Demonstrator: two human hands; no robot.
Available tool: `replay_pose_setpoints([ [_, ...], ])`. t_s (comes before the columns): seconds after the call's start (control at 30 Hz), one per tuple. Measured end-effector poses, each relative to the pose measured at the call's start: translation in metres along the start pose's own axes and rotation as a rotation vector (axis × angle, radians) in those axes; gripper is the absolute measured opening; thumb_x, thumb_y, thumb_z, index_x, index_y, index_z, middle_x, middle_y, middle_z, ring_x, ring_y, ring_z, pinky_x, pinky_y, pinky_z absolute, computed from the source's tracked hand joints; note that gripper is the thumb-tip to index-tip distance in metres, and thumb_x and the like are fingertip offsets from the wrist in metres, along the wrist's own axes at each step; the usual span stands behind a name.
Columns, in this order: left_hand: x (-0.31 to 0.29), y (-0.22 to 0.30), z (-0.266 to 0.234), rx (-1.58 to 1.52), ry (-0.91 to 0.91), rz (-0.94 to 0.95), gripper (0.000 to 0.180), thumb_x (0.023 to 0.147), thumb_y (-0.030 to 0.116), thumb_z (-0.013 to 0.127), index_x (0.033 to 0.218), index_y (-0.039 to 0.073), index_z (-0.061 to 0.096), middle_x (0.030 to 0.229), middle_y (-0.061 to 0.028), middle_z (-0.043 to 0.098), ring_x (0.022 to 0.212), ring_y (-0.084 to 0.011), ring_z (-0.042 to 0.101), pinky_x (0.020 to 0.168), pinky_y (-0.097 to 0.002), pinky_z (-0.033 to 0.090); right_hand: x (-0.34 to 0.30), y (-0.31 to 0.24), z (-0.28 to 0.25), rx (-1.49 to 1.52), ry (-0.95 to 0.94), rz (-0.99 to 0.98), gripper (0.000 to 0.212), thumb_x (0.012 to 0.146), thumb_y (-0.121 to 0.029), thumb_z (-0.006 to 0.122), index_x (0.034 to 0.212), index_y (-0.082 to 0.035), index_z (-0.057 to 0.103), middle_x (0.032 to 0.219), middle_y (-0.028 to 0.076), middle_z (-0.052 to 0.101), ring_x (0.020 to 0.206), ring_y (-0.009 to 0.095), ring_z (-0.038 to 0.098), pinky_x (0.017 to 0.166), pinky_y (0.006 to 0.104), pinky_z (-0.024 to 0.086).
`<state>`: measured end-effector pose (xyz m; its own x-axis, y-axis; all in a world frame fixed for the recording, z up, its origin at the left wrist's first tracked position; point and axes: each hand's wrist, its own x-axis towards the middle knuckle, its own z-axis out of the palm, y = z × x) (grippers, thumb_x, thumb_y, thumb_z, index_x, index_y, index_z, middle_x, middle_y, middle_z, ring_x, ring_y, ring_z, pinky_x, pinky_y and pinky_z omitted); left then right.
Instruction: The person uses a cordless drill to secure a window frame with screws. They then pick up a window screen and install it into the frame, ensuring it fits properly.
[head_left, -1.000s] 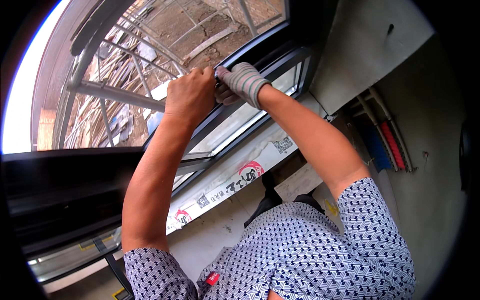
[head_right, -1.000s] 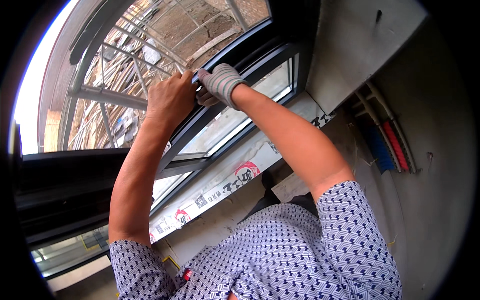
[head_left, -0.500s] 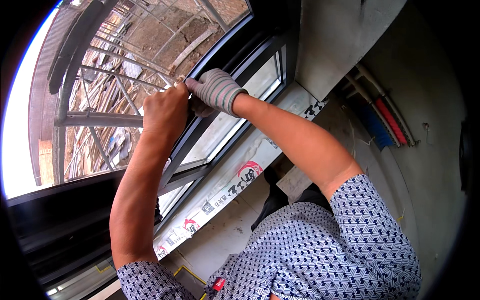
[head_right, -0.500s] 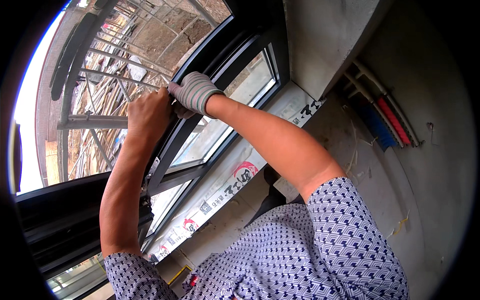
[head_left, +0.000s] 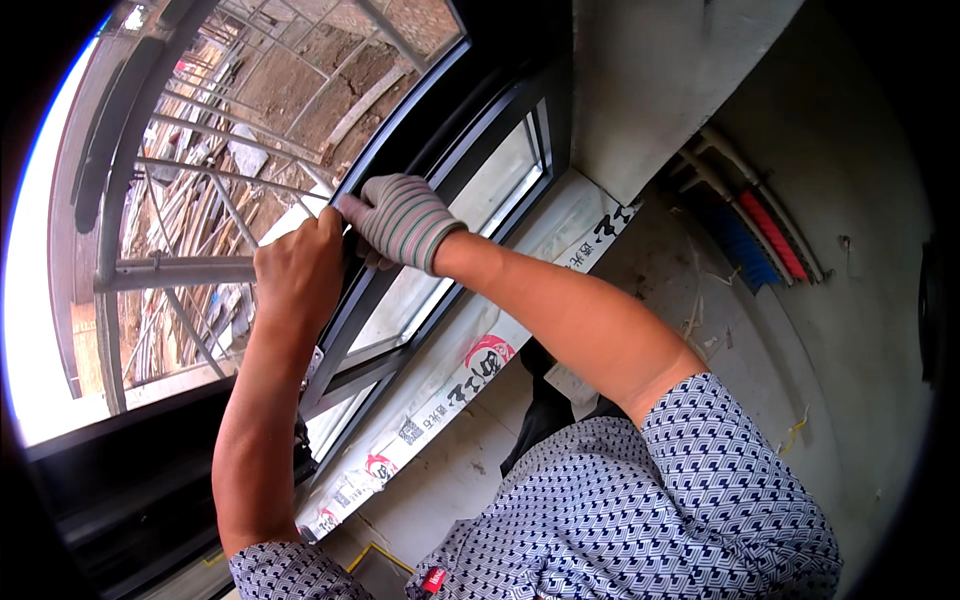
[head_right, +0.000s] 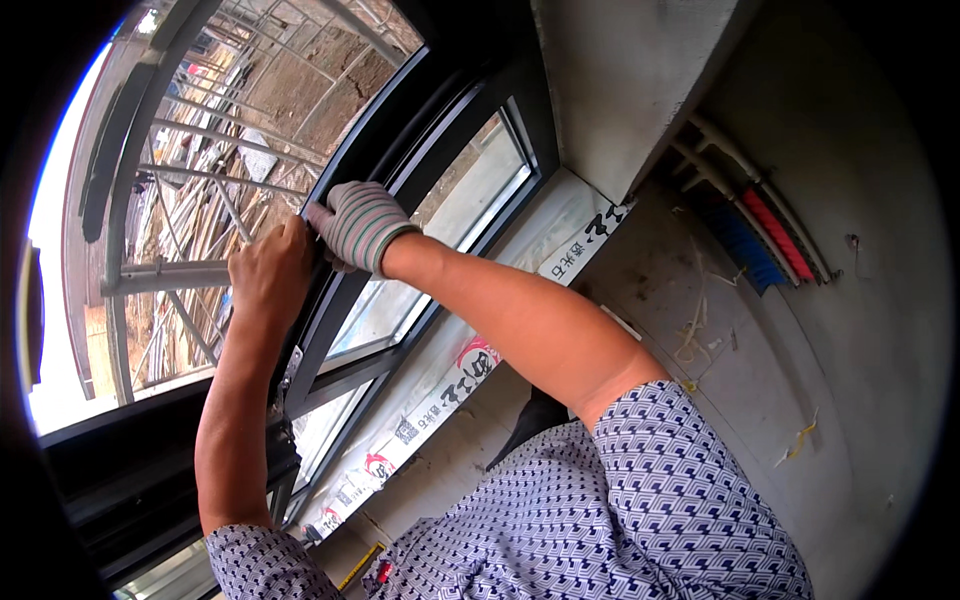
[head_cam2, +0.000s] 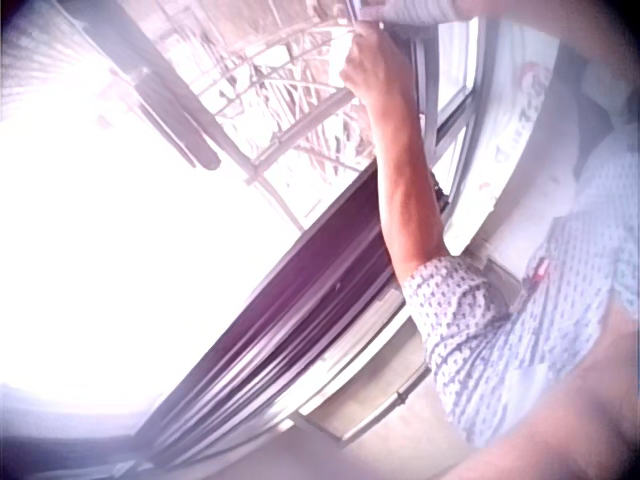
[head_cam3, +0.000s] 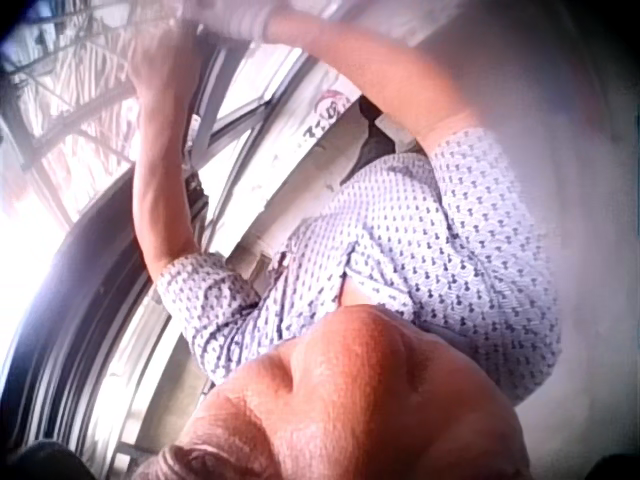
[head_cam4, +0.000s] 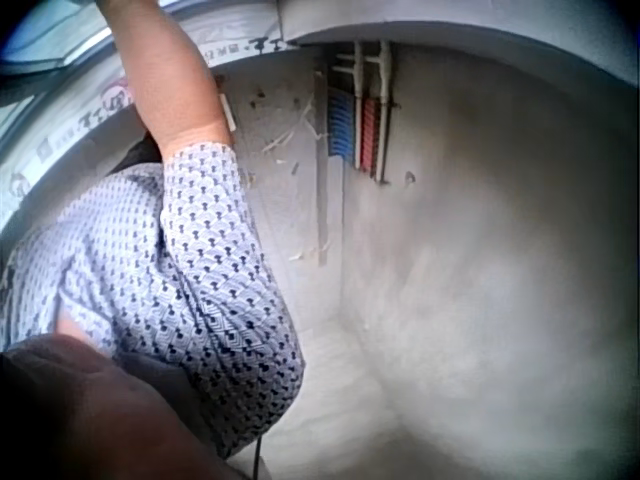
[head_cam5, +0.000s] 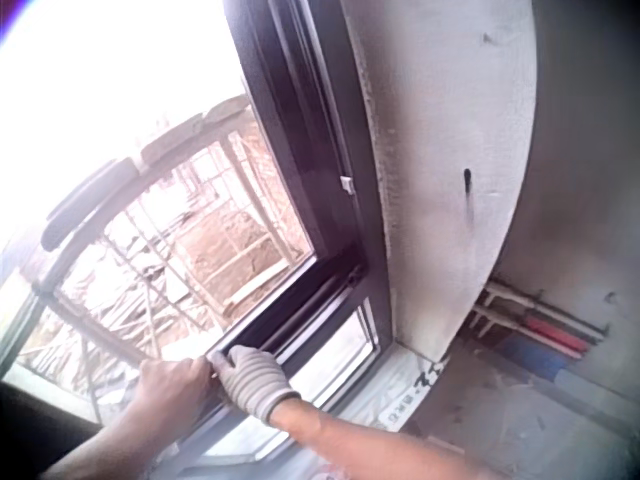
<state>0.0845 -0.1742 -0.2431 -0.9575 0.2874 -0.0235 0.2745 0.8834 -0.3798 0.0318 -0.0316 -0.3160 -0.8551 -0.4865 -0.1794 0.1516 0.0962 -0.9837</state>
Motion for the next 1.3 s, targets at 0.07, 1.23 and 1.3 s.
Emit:
replay_pose_setpoints([
  [0.07,-0.001,0.0,0.0,-0.018,0.019,-0.016,0.005,0.091,0.013,0.059,0.089,0.009,0.059,0.078,-0.0108,0.071,0.071,-0.0315,0.073,0.06,-0.0443,0.055,-0.001,0.0,0.0,0.018,0.003,-0.004,0.044,0.103,-0.035,0.053,0.086,0.003,0.069,0.066,0.019,0.069,0.068,0.034,0.073,0.069,0.0424,0.059],
  [1.23,-0.02,0.015,0.014,0.066,0.393,-0.065,0.011,0.086,0.005,0.075,0.091,0.01,0.067,0.07,-0.0058,0.066,0.057,-0.0222,0.065,0.054,-0.0326,0.048,-0.019,0.031,0.018,-0.242,0.228,-0.566,0.016,0.091,-0.015,0.063,0.096,0.0,0.061,0.074,0.018,0.071,0.073,0.034,0.074,0.061,0.0414,0.059],
  [1.3,-0.023,0.013,0.013,0.084,0.388,-0.081,0.011,0.085,0.003,0.074,0.092,0.009,0.068,0.071,-0.0059,0.067,0.057,-0.022,0.065,0.055,-0.0323,0.049,-0.023,0.033,0.018,-0.234,0.238,-0.638,0.016,0.091,-0.014,0.062,0.098,0.001,0.061,0.074,0.017,0.071,0.073,0.034,0.074,0.06,0.0407,0.058],
])
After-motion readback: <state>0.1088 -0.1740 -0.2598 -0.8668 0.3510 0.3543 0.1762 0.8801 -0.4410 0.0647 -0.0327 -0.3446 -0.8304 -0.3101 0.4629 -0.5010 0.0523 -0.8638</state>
